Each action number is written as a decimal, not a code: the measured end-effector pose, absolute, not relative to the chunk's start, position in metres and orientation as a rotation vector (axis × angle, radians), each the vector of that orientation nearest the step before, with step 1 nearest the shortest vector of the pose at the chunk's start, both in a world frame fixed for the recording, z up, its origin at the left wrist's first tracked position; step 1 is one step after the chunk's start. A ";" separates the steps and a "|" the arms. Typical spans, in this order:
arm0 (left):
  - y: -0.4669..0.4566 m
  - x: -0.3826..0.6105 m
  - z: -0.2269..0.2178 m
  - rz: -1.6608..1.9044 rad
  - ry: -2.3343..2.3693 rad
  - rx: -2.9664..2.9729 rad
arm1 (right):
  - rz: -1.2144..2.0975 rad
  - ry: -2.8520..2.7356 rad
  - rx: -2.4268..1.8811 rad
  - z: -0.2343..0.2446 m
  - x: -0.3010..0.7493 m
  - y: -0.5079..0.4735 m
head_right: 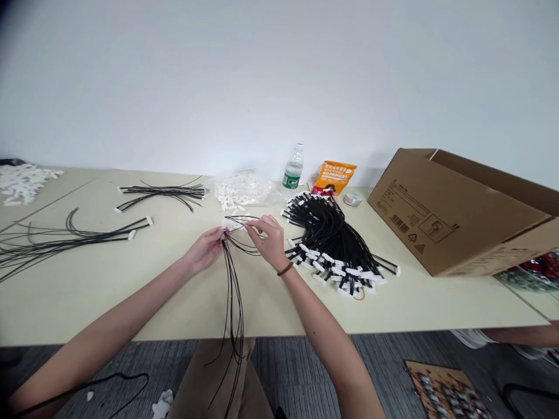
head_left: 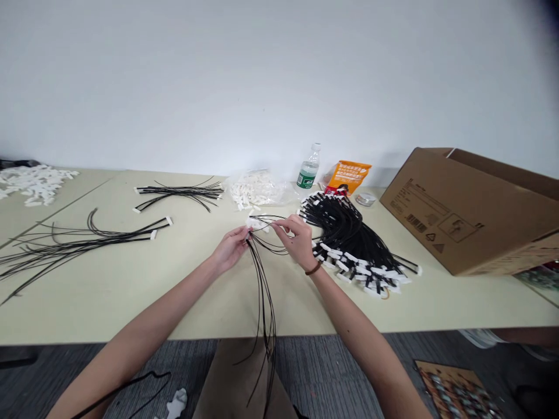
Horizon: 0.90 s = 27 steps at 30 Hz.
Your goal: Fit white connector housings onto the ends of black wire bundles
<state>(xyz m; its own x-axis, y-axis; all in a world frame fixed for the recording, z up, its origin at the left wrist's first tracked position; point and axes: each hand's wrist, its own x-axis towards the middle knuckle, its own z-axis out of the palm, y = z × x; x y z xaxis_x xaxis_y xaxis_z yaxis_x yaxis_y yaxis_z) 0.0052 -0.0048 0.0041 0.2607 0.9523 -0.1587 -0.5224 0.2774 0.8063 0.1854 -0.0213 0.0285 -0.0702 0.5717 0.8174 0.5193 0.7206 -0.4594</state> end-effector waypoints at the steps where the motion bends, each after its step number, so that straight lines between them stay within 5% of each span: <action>1: -0.005 0.005 0.004 1.117 0.739 0.712 | 0.060 -1.716 -0.875 0.028 0.185 -0.021; 27: -0.011 0.011 -0.002 1.062 0.871 0.991 | -0.269 -1.921 -0.987 0.010 0.178 -0.020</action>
